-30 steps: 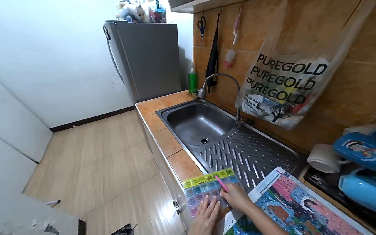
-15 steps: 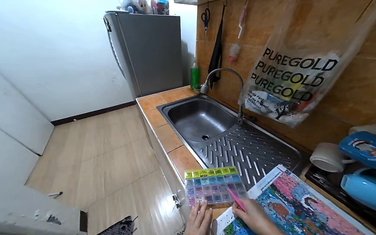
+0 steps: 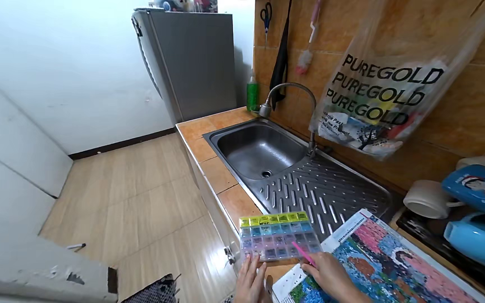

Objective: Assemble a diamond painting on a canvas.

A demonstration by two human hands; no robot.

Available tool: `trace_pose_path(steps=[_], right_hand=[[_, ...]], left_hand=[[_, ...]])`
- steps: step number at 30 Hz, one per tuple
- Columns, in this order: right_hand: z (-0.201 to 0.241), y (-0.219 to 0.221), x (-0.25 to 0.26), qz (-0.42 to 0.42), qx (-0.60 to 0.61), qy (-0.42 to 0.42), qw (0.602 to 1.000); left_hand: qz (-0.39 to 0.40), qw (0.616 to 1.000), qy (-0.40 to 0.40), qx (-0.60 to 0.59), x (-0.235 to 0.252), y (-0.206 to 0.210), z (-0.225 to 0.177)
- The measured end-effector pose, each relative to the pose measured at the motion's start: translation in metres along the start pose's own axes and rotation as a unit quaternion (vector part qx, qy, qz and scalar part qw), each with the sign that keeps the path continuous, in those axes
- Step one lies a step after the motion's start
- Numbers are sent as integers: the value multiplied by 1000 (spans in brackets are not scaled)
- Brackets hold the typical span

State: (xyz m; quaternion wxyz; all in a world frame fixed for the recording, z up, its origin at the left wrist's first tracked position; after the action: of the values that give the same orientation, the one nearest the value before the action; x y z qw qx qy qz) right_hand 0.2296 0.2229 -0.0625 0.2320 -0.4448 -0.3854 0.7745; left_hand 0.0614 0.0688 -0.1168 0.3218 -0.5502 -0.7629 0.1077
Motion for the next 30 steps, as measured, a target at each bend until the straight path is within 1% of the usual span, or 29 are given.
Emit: trace_pose_path(steps=[6,10,18,25,28,30], right_hand=[[-4,0,4,6,11,-6,1000],[-7,0,5,-10,28,-17,999],[-9,2,5,-17,51,-3,999],[-14,1,4,-47,73,-11,996],[-10,-4,1,-93,82,-17,992],[-4,-8,-1,-95,69,-25,993]], left_hand=[[5,1000,-26,-1,-1,-4,1],[12,999,-35,0,-2,-4,2],[29,999,-40,-1,-3,-3,3],[35,998,-40,12,-4,-3,4],[36,998,-38,24,-4,-2,4],[38,998,-36,29,-4,-1,4]])
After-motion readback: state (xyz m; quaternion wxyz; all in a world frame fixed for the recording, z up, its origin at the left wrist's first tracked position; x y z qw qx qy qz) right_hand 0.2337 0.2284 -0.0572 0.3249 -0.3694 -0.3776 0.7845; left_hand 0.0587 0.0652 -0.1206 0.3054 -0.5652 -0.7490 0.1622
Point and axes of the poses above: each hand's wrist, its own x-axis towards the middle knuckle, its own y-axis out of the palm, z = x × y, the point moved 2 cm from there along x, towards the middle knuckle, and after that the axes turned 6 degrees about -x, right-handed, at the moved point
